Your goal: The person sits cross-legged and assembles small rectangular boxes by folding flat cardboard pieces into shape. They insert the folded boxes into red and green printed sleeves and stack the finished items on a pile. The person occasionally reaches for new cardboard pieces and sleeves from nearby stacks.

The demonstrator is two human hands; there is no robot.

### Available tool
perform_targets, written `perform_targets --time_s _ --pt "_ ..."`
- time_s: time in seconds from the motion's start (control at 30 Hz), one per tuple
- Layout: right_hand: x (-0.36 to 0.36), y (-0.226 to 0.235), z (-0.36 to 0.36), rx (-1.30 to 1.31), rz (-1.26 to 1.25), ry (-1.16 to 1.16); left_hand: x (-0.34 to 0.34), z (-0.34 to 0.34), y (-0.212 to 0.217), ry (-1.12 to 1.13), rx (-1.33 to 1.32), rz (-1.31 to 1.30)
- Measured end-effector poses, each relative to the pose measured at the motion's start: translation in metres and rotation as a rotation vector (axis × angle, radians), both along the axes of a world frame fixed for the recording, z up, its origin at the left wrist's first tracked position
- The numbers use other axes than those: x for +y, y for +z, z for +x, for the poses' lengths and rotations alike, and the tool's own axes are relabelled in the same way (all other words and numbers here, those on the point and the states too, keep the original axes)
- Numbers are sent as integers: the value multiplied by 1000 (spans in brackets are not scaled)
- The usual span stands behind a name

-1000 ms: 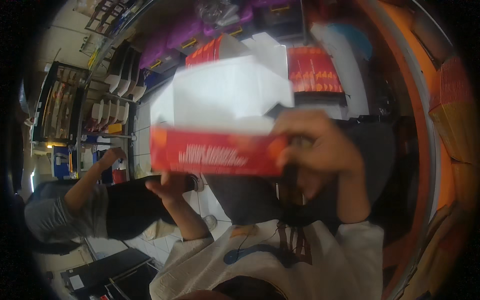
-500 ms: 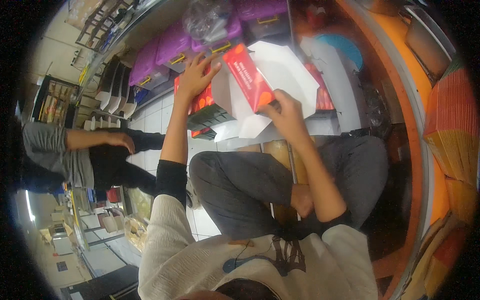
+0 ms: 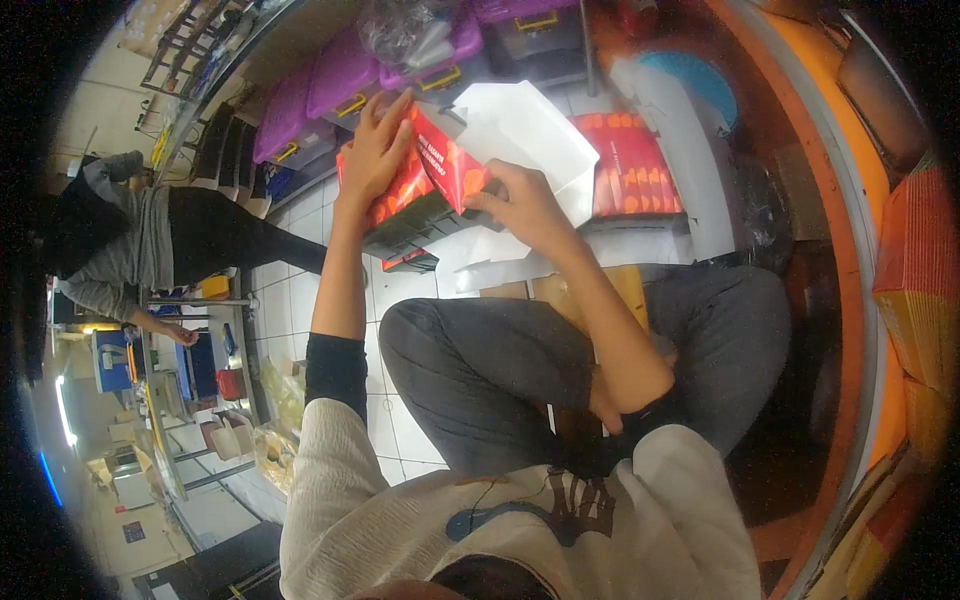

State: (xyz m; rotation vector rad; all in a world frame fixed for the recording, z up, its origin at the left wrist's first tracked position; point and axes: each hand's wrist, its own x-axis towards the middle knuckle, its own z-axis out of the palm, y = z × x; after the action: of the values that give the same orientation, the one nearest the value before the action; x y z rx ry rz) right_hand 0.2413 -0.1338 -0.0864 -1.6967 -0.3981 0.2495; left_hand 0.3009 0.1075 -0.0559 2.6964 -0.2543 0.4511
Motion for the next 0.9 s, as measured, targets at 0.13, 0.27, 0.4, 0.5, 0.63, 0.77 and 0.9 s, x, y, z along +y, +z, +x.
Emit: perform_targets --time_s 0.13,0.27,0.4,0.5,0.63,0.77,0.9 --pt "-4 -19 5 -543 -156 -184 4 -11 1 111 160 157" --pt "0 -20 -6 -357 -240 -289 10 -16 -9 110 147 133" --pt "23 -29 -10 -279 -164 -392 7 -14 -12 105 144 174" --pt "39 -37 -11 -354 -219 -526 4 -15 -14 119 170 183" --pt "42 -38 -5 -364 -118 -379 4 -15 -14 114 158 169" --pt "10 -24 2 -222 -22 -146 10 -18 -18 98 136 138" --pt "-10 -26 -12 -212 87 -340 12 -18 -17 102 116 79"
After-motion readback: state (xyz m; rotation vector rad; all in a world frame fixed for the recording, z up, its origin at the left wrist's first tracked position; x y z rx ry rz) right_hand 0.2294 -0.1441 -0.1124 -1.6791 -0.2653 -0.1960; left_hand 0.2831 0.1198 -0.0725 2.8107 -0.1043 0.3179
